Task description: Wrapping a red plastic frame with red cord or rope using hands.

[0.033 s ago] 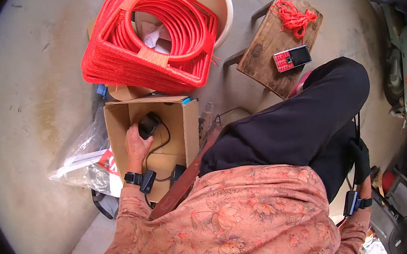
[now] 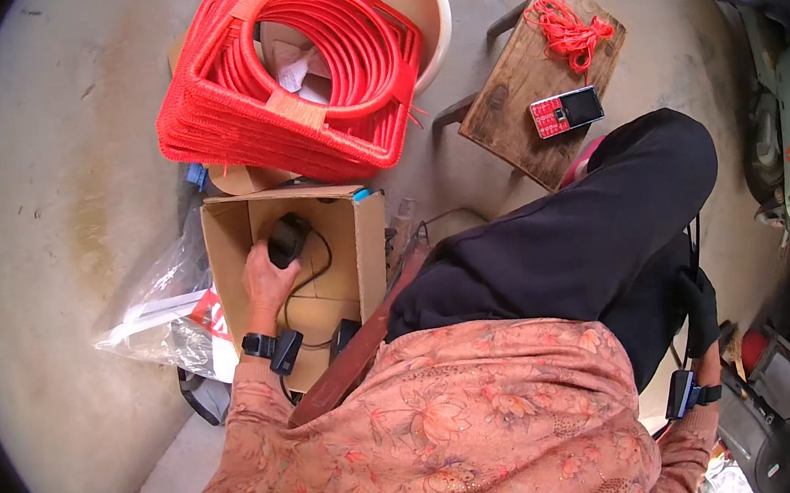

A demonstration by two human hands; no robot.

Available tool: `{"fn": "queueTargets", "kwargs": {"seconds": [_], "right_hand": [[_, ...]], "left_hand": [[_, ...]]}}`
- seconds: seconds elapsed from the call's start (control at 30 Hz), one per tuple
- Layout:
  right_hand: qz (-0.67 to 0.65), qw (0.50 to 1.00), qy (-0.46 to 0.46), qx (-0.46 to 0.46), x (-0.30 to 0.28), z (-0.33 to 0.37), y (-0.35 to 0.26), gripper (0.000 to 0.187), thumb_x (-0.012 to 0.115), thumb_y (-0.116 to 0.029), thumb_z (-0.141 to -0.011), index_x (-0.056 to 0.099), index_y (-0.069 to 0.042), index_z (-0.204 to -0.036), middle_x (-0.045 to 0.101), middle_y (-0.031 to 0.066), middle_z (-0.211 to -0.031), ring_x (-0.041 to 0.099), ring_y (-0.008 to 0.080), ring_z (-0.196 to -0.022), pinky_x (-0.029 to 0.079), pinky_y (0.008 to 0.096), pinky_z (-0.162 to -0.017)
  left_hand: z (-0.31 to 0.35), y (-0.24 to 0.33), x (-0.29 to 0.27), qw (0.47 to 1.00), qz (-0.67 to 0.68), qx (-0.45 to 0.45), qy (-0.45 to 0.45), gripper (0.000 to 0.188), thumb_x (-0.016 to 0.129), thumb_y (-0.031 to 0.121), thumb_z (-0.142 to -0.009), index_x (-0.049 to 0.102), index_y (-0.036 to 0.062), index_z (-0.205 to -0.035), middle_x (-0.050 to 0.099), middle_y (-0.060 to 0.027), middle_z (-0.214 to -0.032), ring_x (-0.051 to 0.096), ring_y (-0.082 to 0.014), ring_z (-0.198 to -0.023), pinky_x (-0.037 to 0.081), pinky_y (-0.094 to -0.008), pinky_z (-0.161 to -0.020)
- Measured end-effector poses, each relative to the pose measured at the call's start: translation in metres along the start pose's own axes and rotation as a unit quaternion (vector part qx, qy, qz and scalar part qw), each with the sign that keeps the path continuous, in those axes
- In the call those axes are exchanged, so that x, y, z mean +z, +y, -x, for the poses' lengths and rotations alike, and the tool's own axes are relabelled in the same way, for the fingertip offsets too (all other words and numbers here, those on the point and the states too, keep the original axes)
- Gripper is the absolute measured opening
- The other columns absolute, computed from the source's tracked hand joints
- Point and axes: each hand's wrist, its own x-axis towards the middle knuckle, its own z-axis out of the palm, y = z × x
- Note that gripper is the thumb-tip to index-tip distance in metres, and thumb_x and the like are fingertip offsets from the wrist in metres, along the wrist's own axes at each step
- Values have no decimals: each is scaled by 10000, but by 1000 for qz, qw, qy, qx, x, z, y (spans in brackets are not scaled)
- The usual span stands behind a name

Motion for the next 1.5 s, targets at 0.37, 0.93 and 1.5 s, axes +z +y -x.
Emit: {"fn": "queueTargets", "kwargs": {"seconds": [0.37,0.93,1.5], "right_hand": [[-54,997,51,35,12,23,-10,258,609,-254,-901,617,-75,-1088,570,-32,-768,521,87,-640,426,237,-581],[-13,997,78,24,29,41,-35,290,610,-267,-895,618,-79,-1116,589,-30,-844,520,79,-690,421,226,-609],[-54,997,64,-4,29,29,-20,252,619,-223,-897,607,-77,-1102,560,-42,-771,492,54,-622,394,210,-550]], "left_hand": [[2,28,33,977,93,-60,184,587,751,229,-668,505,-10,-1144,563,-242,-979,538,-422,-945,442,-472,-822],[-16,55,36,972,-12,-96,212,736,741,214,-696,399,22,-1319,540,-203,-1101,518,-387,-1056,439,-458,-891],[-22,61,32,975,-14,-126,185,757,729,240,-694,384,29,-1334,544,-192,-1108,523,-360,-1072,450,-454,-877]]}}
